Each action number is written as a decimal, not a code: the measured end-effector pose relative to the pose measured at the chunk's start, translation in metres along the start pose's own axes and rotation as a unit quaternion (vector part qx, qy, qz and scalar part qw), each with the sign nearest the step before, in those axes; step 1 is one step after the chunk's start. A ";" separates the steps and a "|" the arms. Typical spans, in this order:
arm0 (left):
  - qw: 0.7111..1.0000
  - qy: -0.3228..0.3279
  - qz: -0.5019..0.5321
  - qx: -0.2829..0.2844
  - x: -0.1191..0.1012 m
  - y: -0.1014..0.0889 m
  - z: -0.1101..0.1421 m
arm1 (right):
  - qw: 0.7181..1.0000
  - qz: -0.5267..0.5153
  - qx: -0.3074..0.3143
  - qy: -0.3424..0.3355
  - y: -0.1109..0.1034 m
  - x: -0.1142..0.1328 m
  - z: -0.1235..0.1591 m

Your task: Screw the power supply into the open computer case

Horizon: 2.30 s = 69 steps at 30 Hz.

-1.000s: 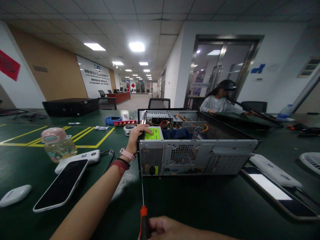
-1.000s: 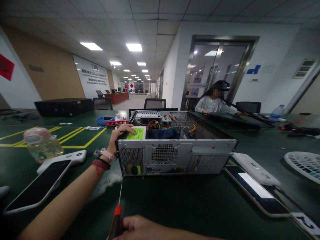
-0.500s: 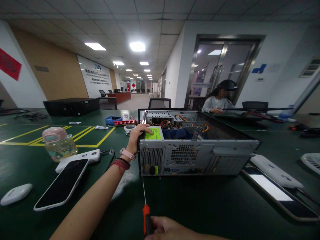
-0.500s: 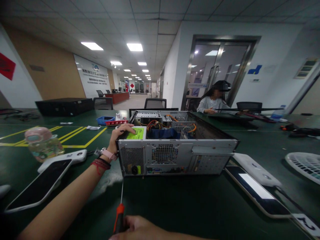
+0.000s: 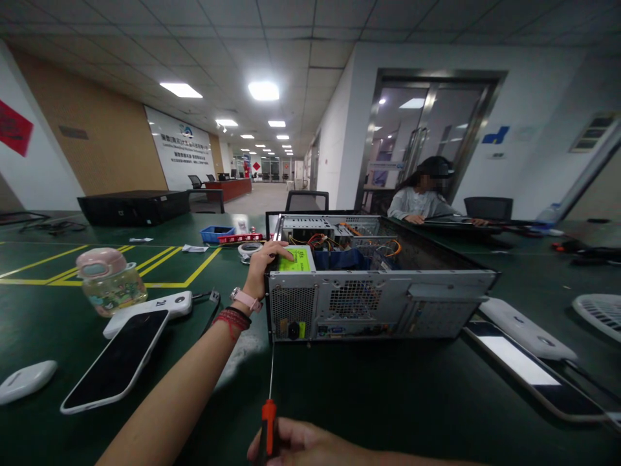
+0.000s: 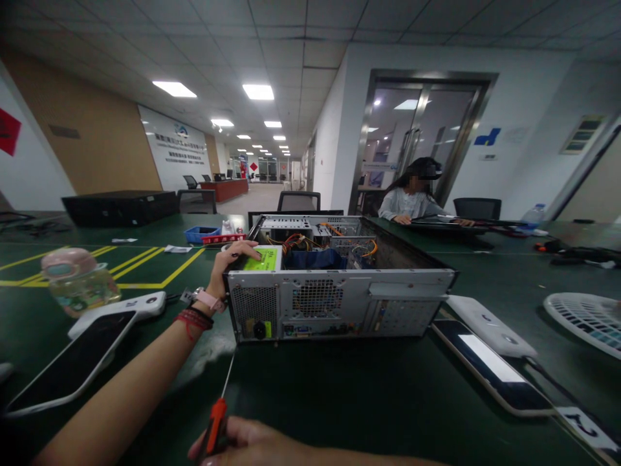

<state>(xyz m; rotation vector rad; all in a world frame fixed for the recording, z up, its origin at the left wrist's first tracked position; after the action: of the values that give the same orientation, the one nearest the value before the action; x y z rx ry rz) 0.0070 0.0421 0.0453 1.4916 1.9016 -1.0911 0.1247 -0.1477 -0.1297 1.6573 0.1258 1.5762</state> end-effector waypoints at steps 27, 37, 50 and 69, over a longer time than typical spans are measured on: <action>1.000 0.017 -0.011 -0.023 -0.011 0.001 0.008 | 0.998 -0.013 -0.061 -0.004 0.002 0.008 0.005; 1.000 0.005 -0.016 -0.009 0.002 0.000 0.001 | 0.999 -0.045 0.024 -0.001 0.003 0.000 0.002; 1.000 0.009 -0.007 0.001 0.000 0.001 -0.001 | 0.985 -0.029 -0.147 0.081 0.004 0.005 0.011; 1.000 0.012 -0.020 -0.014 -0.003 0.001 0.001 | 0.994 -0.059 -0.076 0.053 -0.004 -0.005 0.007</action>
<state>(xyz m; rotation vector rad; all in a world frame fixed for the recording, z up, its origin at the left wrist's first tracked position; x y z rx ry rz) 0.0081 0.0394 0.0463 1.4639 1.9620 -1.0652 0.1318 -0.1516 -0.1348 1.4238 0.1528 1.5450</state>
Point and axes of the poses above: each hand's wrist, its own z-axis away from the middle knuckle, its own y-axis out of the palm, x = y × z, the point moved 6 cm from there along -z, towards the middle knuckle, and after that the axes turned 14 degrees about -y, right-handed, at the moved point
